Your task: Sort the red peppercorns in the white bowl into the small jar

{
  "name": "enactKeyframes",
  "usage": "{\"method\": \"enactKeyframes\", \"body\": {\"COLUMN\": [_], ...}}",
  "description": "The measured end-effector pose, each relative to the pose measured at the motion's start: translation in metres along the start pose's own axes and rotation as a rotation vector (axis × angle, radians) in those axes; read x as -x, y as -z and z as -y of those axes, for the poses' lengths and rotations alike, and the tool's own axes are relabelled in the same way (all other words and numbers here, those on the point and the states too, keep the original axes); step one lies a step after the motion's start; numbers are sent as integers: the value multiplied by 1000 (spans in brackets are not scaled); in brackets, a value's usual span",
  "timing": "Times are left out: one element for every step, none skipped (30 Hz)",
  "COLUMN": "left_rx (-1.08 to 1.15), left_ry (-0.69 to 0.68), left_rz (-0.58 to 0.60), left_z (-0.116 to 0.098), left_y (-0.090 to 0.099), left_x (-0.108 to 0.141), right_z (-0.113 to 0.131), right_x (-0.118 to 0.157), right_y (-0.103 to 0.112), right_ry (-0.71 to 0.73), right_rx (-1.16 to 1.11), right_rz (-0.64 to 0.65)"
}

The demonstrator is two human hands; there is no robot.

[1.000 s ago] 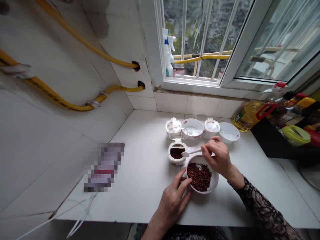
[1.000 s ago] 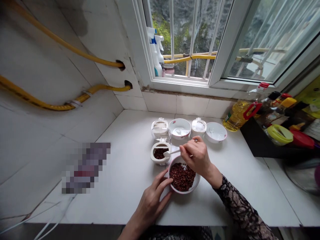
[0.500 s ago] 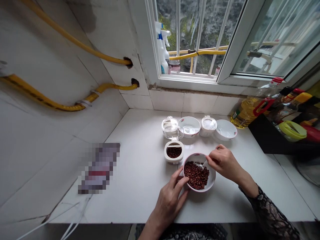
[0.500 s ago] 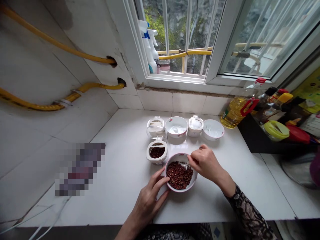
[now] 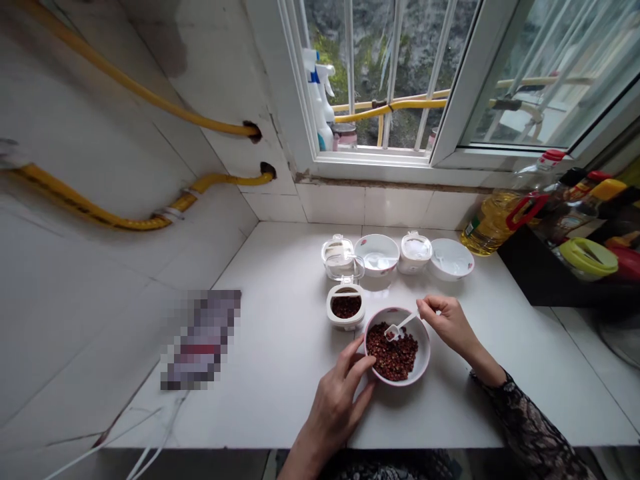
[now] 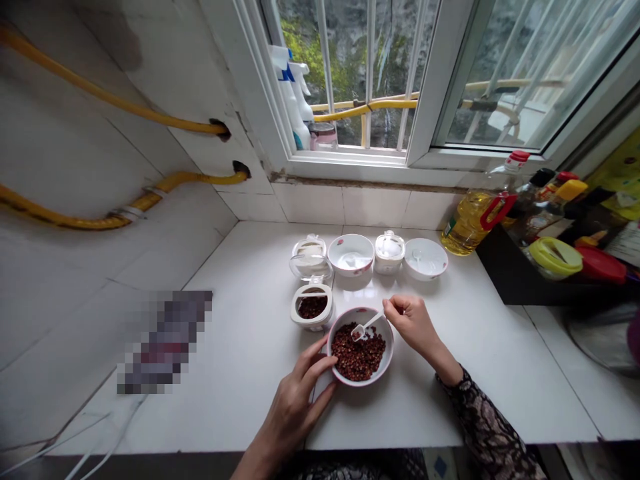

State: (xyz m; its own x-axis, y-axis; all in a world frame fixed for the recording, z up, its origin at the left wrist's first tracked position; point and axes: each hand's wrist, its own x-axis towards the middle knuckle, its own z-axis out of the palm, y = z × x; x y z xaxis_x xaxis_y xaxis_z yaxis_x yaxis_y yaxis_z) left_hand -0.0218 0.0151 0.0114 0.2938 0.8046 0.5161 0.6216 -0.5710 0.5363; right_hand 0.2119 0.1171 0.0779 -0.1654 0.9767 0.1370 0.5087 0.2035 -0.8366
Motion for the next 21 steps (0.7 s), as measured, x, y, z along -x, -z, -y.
{"method": "enactKeyframes", "body": {"left_rx": [10,21,32,43,52,60,66,70,71,67,61,52,43,34,27,19,14,16,18,21,24], "left_ry": [3,5,8,10,12,11,7,2,-2,-2,2,9,15,20,21,19,18,18,16,18,20], "left_rz": [1,2,3,3,5,6,7,5,2,1,1,1,2,2,1,-8,-18,-18,-16,-14,-12], "left_z": [0,0,0,0,0,0,0,-1,-2,-3,-4,-5,-6,-6,-7,-7,-7,-7,-6,-6,-5], "left_y": [0,0,0,0,0,1,1,2,2,3,4,4,5,5,6,6,5,5,4,4,4], "left_x": [0,0,-1,-1,-2,-3,-4,-5,-6,-6,-7,-8,-9,-9,-10,-10,-10,-10,-9,-9,-9], "right_z": [-1,-2,-3,-4,-4,-5,-5,-5,-6,-6,-6,-7,-7,-8,-8,-9,-9,-10,-11,-11,-12], "right_x": [0,0,0,0,1,1,2,3,4,5,5,6,6,6,7,7,7,7,7,7,7], "right_y": [-1,-3,-4,-5,-6,-7,-8,-8,-8,-8,-7,-6,-5,-4,-3,-3,-3,-3,-3,-4,-5], "right_ry": [-14,-27,-37,-45,-51,-56,-59,-58,-51,-36,-14,13,40,62,79,88,88,82,73,61,49], "right_rx": [-29,-61,-92,-120,-146,-167,-184,-193,-192,-179,-150,-109,-63,-19,16,38,48,50,48,43,34], "right_rz": [-1,-1,4,12,21,27,29,28,24,14,1,-15,-31,-43,-50,-49,-41,-31,-21,-12,-4]}}
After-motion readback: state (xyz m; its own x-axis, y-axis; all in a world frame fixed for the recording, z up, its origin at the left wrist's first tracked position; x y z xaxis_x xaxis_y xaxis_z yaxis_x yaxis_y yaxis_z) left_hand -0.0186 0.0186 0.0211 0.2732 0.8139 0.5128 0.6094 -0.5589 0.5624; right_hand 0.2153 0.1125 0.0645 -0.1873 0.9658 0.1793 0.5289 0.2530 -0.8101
